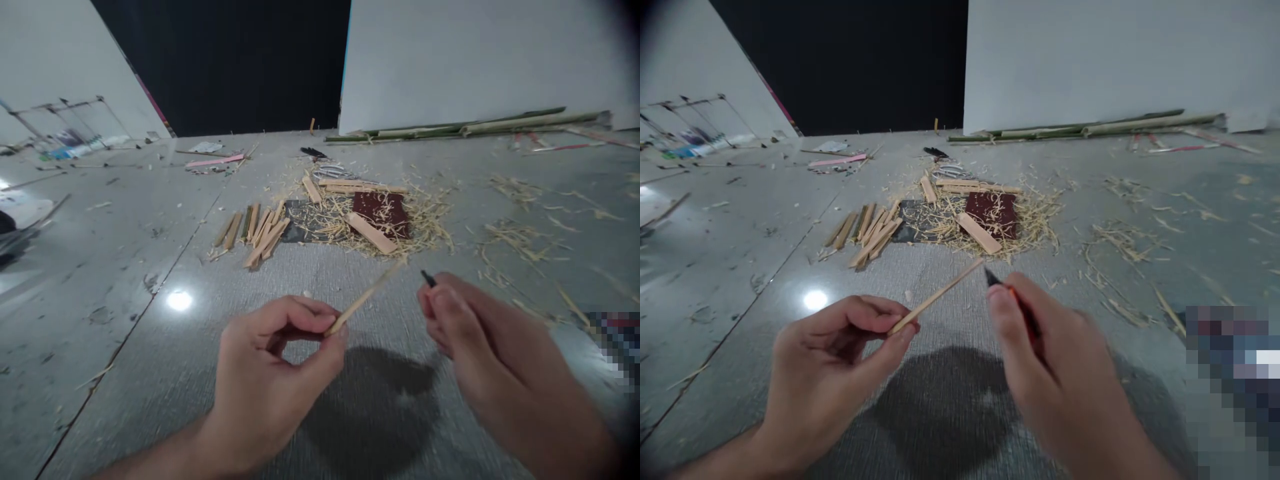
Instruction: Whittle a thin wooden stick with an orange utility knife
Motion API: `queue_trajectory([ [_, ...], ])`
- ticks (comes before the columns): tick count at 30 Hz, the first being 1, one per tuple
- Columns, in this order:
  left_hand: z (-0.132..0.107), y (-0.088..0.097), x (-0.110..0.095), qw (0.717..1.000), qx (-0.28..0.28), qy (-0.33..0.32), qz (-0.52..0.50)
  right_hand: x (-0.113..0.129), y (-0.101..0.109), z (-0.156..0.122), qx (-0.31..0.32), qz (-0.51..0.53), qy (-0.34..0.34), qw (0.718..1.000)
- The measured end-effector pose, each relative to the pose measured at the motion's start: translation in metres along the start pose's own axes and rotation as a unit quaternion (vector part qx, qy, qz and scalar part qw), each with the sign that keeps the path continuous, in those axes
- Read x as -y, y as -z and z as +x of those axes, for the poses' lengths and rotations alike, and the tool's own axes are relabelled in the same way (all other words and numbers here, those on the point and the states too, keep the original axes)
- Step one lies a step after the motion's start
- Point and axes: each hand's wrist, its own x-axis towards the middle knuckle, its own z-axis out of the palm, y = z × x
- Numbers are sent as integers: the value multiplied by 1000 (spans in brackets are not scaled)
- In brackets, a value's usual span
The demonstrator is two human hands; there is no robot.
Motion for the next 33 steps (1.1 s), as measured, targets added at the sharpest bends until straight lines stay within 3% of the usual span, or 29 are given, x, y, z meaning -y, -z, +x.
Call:
queue_trajectory([
  [4,0,-1,2,1000,-3,-4,-4,10,-6,-11,53,-20,105,993],
  [8,0,-1,3,1000,5,-7,7,16,-13,-15,68,-41,139,987],
  [24,-1,0,2,1000,20,-16,17,17,-17,-17,86,-57,150,983],
  [30,1,2,2,1000,25,0,15,20,-23,-20,35,-123,159,979],
  [33,3,0,-1,999,20,10,44,11,-27,-16,28,-146,124,981],
])
